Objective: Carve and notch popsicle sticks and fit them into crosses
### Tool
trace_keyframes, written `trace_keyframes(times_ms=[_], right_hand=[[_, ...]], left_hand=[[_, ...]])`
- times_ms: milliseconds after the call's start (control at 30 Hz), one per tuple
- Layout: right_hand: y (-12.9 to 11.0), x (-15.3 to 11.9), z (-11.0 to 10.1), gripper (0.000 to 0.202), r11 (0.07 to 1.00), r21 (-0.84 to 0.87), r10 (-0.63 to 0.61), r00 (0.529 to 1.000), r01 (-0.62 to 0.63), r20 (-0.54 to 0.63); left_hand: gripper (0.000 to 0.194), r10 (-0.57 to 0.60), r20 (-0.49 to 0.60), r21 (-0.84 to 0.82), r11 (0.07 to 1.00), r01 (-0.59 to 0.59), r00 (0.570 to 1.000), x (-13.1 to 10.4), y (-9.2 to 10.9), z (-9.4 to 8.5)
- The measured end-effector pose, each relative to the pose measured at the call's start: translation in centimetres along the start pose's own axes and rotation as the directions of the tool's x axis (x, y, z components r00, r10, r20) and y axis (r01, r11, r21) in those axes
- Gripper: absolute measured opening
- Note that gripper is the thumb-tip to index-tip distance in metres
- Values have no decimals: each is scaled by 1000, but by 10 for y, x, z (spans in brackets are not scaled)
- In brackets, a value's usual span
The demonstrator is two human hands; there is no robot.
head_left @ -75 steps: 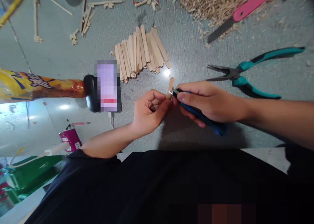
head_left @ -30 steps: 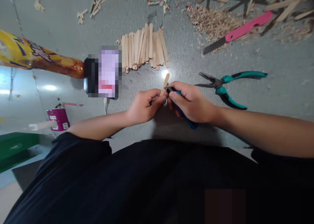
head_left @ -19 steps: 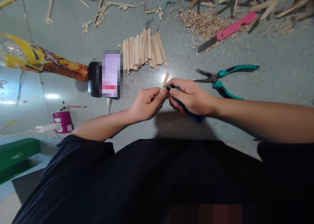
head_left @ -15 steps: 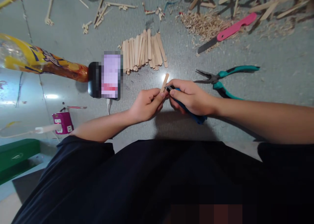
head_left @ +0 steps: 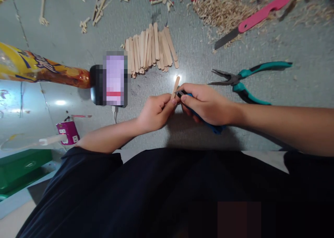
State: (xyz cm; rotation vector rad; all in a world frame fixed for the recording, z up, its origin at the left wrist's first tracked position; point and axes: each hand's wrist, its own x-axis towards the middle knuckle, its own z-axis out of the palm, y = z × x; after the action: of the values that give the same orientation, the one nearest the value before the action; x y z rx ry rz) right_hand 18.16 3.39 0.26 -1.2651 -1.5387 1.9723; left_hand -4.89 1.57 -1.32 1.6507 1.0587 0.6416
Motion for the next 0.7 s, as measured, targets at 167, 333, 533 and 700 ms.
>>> trace_keyframes(times_ms=[167,333,533,700], right_hand=[[-10,-6,3,27,981,-154,114,993,-115,-15],[-23,-10,5,33,936,-337,101,994,-105,-30],[-24,-7,1,36,931,-340,132,991,-131,-20],[-15,-3,-6,33,997,-54,63,992,-57,111]], left_hand=[[55,35,-5,203,979,-33,999,-2,1,4],[46,47,45,383,922,-61,998,-5,5,4],[45,92,64,343,933,-109,994,-4,3,-1],[47,105,81,39,993,-109,991,-4,-7,-3]])
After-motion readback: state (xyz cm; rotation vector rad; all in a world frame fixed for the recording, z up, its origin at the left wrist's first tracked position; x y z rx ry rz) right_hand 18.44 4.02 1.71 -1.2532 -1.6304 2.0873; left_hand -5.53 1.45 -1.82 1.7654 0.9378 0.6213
